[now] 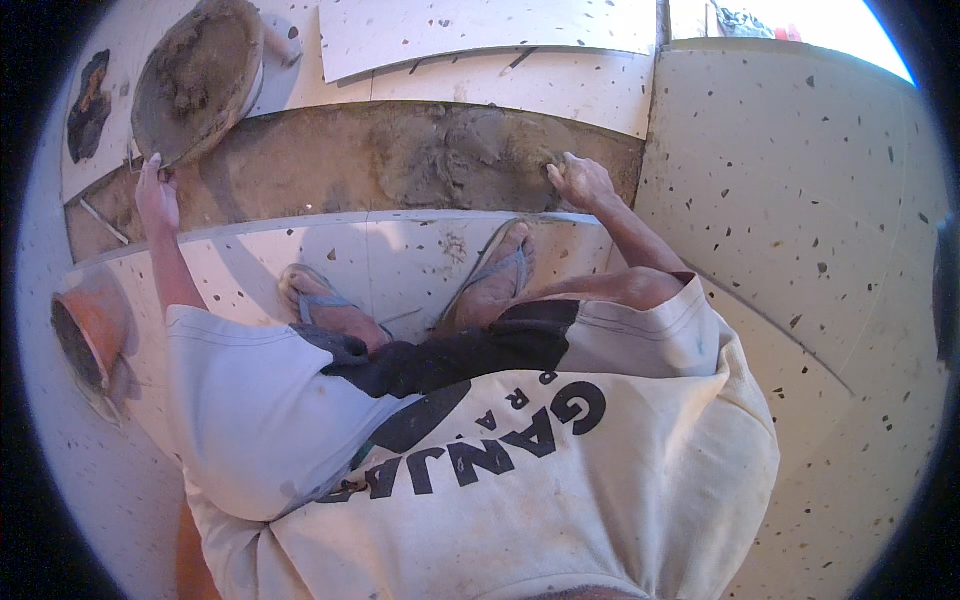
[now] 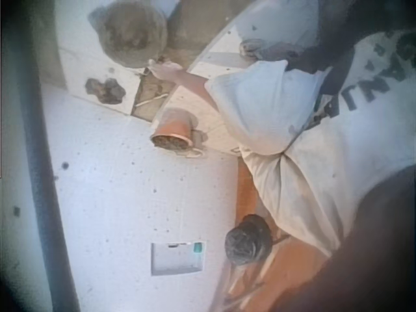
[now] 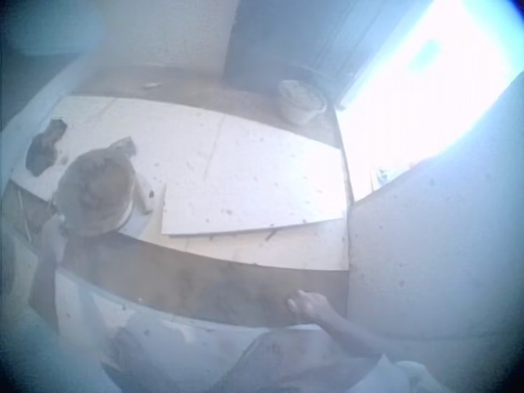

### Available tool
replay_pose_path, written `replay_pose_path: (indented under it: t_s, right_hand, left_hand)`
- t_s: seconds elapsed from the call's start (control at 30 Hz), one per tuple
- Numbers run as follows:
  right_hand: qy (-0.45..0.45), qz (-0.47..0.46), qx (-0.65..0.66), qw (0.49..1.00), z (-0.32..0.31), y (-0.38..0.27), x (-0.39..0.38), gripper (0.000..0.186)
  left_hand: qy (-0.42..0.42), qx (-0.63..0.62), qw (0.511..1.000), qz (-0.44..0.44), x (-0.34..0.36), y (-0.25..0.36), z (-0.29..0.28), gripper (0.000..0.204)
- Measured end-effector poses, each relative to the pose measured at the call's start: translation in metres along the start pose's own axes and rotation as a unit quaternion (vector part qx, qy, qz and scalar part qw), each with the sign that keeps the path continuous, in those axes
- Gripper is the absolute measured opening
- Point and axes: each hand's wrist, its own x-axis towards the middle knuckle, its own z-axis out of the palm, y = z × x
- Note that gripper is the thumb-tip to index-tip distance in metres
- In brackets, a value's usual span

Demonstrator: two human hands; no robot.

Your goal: The person carries a white ceramic tile into a room and places it on the floor. They then scoop cement from a bucket using a trowel and spread it onto the floor surface to prepare for tile installation.

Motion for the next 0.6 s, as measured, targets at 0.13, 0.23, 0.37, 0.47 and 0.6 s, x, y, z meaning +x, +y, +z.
replay_pose_path:
  t_s: [0.13,0.23,0.37,0.47,0.6]
  right_hand:
    - [-0.005,0.027,0.007,1.0,0.004,0.008,0.002,0.045]
    - [-0.001,0.057,0.024,0.998,0.007,0.024,-0.002,0.046]
    - [-0.008,0.078,0.013,0.997,0.005,0.057,-0.009,0.049]
    - [-0.002,0.08,0.031,0.996,0.004,0.078,-0.012,0.048]
    - [-0.091,0.116,0.182,0.972,0.009,0.087,-0.009,0.043]
  left_hand:
    - [0.009,0.01,1.0,-0.003,-0.001,0.002,-0.001,0.027]
    - [-0.006,-0.005,1.0,-0.006,-0.004,0.003,-0.001,0.028]
    - [-0.021,0.0,1.0,0.003,-0.008,0.004,0.0,0.028]
    - [-0.033,-0.017,0.999,0.001,-0.009,0.005,0.001,0.025]
    - [-0.026,-0.009,1.0,0.001,-0.006,0.002,-0.001,0.023]
